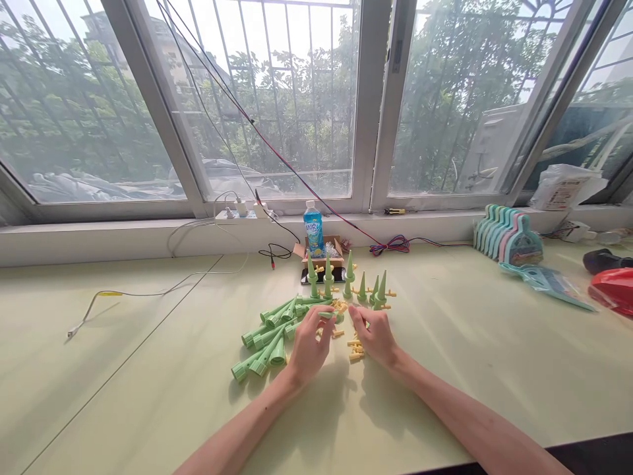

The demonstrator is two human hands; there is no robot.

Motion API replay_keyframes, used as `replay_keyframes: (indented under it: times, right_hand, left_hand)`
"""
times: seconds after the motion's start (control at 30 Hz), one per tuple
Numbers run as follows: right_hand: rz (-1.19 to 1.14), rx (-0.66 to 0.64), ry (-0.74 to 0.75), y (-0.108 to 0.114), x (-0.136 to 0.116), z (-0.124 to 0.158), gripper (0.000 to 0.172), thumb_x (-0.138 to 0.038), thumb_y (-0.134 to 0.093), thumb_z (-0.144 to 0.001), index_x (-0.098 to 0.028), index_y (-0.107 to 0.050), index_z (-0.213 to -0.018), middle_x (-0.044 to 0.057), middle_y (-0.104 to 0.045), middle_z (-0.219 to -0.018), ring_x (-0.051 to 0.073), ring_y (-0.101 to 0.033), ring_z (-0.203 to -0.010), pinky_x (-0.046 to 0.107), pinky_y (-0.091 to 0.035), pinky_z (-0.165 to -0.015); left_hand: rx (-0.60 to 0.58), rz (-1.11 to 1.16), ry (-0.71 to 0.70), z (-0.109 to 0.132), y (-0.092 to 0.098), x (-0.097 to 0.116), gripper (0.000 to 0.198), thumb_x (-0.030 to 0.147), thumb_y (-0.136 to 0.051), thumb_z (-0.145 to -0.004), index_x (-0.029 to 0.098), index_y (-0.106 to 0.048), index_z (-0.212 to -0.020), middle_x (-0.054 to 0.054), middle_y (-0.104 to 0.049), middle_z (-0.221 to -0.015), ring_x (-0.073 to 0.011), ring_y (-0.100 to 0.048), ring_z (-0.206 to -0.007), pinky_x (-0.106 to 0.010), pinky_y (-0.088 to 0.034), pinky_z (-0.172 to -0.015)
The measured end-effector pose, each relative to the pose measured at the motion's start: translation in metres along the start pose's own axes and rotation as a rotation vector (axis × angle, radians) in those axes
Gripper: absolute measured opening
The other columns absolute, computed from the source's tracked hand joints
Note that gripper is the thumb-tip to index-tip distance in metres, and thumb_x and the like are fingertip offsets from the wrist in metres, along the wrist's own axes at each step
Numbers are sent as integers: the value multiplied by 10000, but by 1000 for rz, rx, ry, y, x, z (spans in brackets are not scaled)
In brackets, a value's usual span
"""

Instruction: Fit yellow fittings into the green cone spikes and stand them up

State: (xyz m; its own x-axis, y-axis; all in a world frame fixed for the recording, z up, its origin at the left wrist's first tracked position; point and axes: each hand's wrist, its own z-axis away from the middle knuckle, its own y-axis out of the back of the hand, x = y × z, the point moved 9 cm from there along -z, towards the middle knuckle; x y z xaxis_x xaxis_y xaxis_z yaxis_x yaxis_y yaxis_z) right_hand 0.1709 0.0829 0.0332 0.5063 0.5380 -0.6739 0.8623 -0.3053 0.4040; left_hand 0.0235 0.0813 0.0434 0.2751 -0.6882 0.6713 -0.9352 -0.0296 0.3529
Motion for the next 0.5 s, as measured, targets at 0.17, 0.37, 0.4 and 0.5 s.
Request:
replay_keyframes:
  times: [0.17, 0.37, 0.4, 0.5]
  right_hand:
    - [32, -53, 58, -5, -6, 0, 490, -375, -398, -998, -198, -276, -557, -55, -287, -490, 86, -242, -466, 248, -238, -482]
    - [72, -131, 108, -15, -12, 1, 464, -336, -416, -982, -197, -276, -563, -53, -301, -498, 91, -260, -483, 243, -252, -506]
    - [81, -148, 117, -17, -14, 2, 456, -324, -419, -978, -196, -279, -564, -52, -310, -501, 91, -268, -485, 241, -259, -514]
    - [112, -178, 161, -23, -18, 4, 432, -286, -430, -963, -192, -287, -566, -51, -328, -504, 87, -281, -483, 234, -270, -531]
  left_hand:
    - [50, 3, 56, -2, 6, -4, 94, 270, -525, -950, 193, -579, -945, -22, -618, -912, -97, -611, -649, -268, -589, -631]
    - [48, 18, 90, -5, 9, -8, 111, 292, -531, -943, 194, -580, -930, -19, -630, -871, -113, -632, -656, -267, -591, -624]
    - [43, 8, 82, -6, 9, -7, 113, 292, -525, -945, 194, -579, -929, -20, -630, -873, -114, -632, -656, -269, -590, -631]
    - [17, -63, 35, -14, 11, -3, 135, 289, -493, -958, 195, -585, -926, -30, -632, -911, -114, -631, -664, -279, -584, -667]
